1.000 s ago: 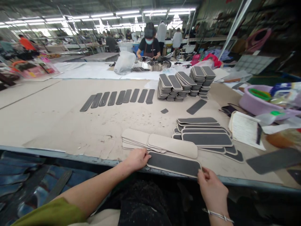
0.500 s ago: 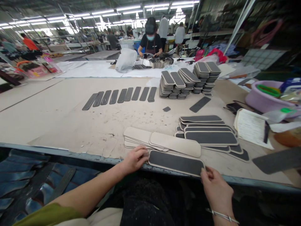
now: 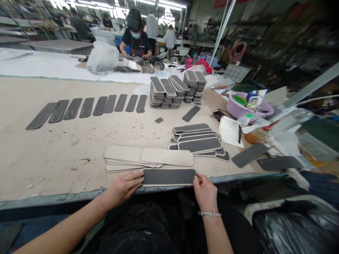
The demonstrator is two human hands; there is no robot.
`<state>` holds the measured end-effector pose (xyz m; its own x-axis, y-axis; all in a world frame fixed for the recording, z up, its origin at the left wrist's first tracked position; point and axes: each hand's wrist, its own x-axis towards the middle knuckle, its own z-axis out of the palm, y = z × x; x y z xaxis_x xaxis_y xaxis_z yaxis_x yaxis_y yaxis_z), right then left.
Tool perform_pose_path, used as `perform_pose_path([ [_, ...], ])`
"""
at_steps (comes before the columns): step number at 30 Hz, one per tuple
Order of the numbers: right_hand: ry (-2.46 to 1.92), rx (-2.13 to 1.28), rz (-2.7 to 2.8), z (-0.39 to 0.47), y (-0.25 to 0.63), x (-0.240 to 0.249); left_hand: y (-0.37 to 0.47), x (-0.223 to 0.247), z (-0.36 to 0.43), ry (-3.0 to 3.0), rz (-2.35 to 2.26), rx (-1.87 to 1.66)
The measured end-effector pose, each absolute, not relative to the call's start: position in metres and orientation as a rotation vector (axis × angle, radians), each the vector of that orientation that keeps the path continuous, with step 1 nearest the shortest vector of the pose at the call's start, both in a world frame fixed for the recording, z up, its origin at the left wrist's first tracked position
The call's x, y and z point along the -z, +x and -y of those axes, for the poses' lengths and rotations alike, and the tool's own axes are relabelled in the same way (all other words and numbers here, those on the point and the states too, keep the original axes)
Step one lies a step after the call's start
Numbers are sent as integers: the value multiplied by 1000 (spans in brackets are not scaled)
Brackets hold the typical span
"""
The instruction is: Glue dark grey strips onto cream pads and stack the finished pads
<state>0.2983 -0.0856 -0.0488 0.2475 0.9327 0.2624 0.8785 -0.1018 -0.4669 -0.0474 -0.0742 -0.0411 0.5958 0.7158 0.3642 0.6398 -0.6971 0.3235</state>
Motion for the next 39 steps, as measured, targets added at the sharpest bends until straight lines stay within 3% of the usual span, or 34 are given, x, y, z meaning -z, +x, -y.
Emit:
perform_pose_path([
  [20, -1959, -18, 1783, 87, 299, 41, -43, 37, 78, 2717, -1154, -684],
  [31, -2069, 277, 2017, 94, 292, 28, -35, 31, 79, 2685, -1176, -666],
  [35, -2212, 413, 1872, 93, 309, 21, -35, 31, 80, 2722, -1200, -623],
  [39, -1912, 262, 1897, 99, 288, 6, -35, 33, 79, 2736, -1185, -595],
])
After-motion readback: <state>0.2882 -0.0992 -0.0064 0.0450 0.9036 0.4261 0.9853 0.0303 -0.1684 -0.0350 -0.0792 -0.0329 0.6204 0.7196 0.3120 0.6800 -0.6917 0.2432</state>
